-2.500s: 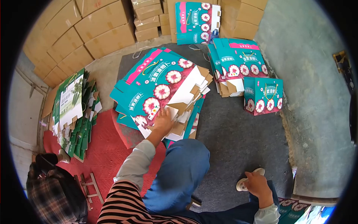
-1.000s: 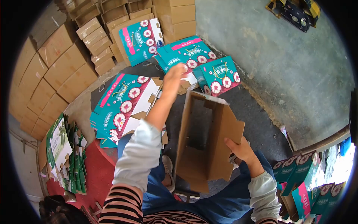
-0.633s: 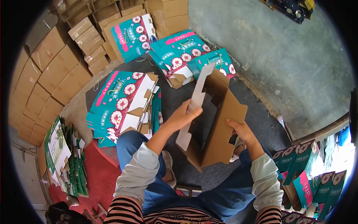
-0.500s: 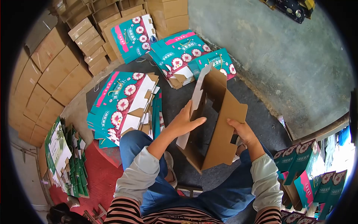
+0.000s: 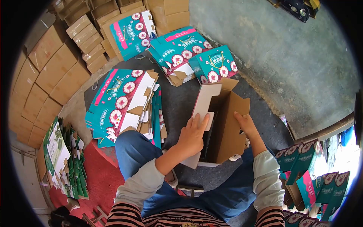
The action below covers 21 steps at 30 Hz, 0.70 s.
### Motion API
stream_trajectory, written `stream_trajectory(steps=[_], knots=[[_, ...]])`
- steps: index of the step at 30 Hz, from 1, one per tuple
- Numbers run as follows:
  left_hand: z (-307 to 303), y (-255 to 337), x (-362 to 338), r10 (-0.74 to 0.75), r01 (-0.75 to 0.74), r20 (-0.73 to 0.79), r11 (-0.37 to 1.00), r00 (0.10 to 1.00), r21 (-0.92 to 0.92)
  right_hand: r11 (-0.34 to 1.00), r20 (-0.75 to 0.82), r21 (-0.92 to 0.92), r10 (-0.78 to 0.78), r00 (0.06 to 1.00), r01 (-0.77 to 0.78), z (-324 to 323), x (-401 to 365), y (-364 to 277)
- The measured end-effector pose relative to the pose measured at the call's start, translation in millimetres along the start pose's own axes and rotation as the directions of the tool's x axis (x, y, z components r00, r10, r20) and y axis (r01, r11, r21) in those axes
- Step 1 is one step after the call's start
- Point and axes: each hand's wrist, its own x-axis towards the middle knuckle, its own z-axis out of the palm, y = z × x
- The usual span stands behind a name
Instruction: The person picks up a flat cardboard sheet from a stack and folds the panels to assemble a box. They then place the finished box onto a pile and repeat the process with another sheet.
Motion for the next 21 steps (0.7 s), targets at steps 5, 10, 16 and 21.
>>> stream_trajectory(steps=[5,10,16,21], knots=[[6,12,22,-0.120,0.102,0.176,0.989,0.977,0.107,0.986,-0.046,-0.079,0.144,0.989,-0.147,-1,2,-4],[7,18,26,-0.175,0.147,0.211,0.979,0.962,0.143,0.935,-0.312,-0.163,-0.353,0.882,0.316,4,-18,-30],[8,24,27,-0.171,0.148,0.238,0.983,0.956,0.113,0.348,0.468,-0.619,-0.556,0.687,0.704,57,-135,-82],[11,20,30,-0.150,0.131,0.229,0.987,0.962,0.096,0.243,0.702,-0.519,-0.426,0.571,0.820,57,-158,-55]])
